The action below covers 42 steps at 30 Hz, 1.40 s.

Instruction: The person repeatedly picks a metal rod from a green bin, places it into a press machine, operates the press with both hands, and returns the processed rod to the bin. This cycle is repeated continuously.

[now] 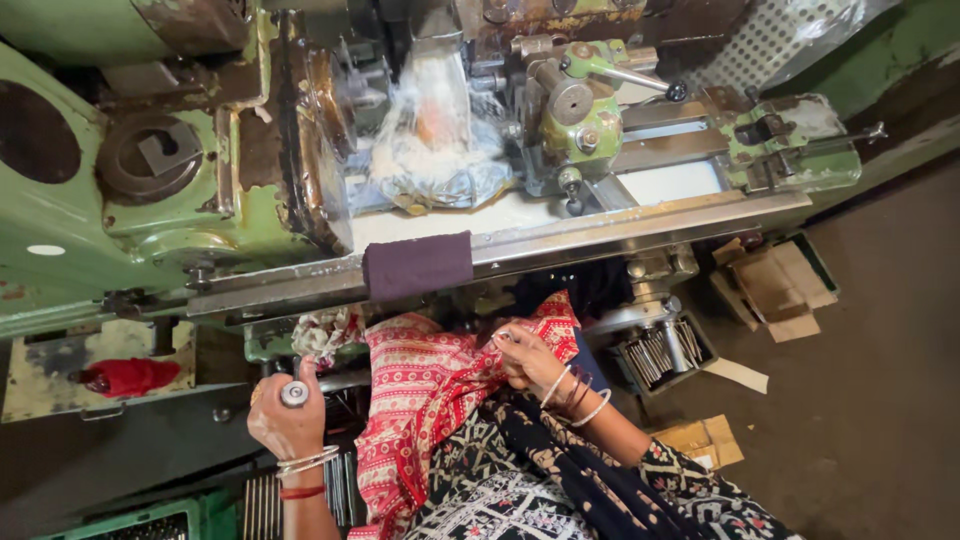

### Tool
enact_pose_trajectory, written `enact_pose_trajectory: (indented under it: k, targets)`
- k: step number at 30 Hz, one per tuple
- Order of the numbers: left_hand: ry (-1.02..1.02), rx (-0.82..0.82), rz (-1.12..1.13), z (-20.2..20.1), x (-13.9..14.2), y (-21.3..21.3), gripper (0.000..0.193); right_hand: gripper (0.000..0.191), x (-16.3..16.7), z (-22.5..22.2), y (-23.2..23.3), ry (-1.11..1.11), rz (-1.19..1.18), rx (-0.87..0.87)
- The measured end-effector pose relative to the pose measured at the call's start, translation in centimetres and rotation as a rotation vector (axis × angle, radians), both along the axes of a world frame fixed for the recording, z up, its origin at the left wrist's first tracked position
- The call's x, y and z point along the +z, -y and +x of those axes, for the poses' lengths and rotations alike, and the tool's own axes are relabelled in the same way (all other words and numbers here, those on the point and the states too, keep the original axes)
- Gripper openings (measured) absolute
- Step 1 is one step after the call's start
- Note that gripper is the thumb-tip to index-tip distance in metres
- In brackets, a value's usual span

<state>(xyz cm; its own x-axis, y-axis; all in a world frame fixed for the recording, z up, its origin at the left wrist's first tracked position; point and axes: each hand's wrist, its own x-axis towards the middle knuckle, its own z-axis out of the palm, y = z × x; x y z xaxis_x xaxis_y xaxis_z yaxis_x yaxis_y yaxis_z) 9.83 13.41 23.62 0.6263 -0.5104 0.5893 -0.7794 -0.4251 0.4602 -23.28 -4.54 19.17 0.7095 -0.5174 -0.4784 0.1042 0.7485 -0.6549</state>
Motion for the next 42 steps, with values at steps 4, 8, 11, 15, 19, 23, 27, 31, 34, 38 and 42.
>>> enact_pose_trajectory:
  k: [4, 8, 11, 15, 19, 23, 27, 31, 34, 38, 42]
  targets:
    - [-0.002, -0.057, -0.005, -0.6, 0.4, 0.5, 0.046, 0.013, 0.4, 0.4, -0.1, -0.027, -0.01, 0.01]
    - [-0.011, -0.104, 0.115, -2.6, 3.6, 2.5, 0.048, 0.014, 2.5, 0.6, -0.4, -0.086, -0.134, 0.042]
    - [-0.082, -0.297, 0.087, -4.5, 7.6, 5.7, 0.045, 0.016, 5.7, -0.6, 1.6, -0.137, -0.465, 0.057]
    - [0.058, -0.448, 0.528, -4.7, 14.3, 13.7, 0.049, 0.021, 12.9, -5.3, 12.0, -0.334, -1.524, -0.077]
    - [-0.449, -0.712, -0.391, -2.9, 18.3, 29.1, 0.03, 0.012, 19.1, -7.9, 27.9, -0.39, -1.927, -0.361]
    - [-1.605, -0.603, -0.384, -1.8, 16.0, 44.7, 0.027, 0.014, 19.1, -7.6, 37.1, -0.682, -1.806, -0.823]
    - [-1.856, -0.309, -0.593, -3.8, 11.9, 50.0, 0.017, 0.02, 15.6, -8.1, 39.1, -1.126, -2.065, -0.669]
    - [-1.39, 0.179, -0.464, -6.5, 9.0, 51.2, 0.031, 0.021, 12.0, -9.0, 39.3, -1.175, -1.975, -0.407]
    - [-1.247, 0.106, -0.5, -7.5, 8.2, 51.4, 0.044, 0.024, 10.9, -9.6, 39.8, -1.2, -1.81, -0.454]
    - [-1.143, 0.172, -0.409, -7.6, 7.6, 51.5, 0.05, 0.021, 10.8, -9.9, 39.8, -1.199, -1.745, -0.427]
    - [-1.231, 0.109, -0.548, -7.6, 7.5, 51.6, 0.053, 0.019, 11.0, -10.0, 39.5, -1.193, -1.739, -0.439]
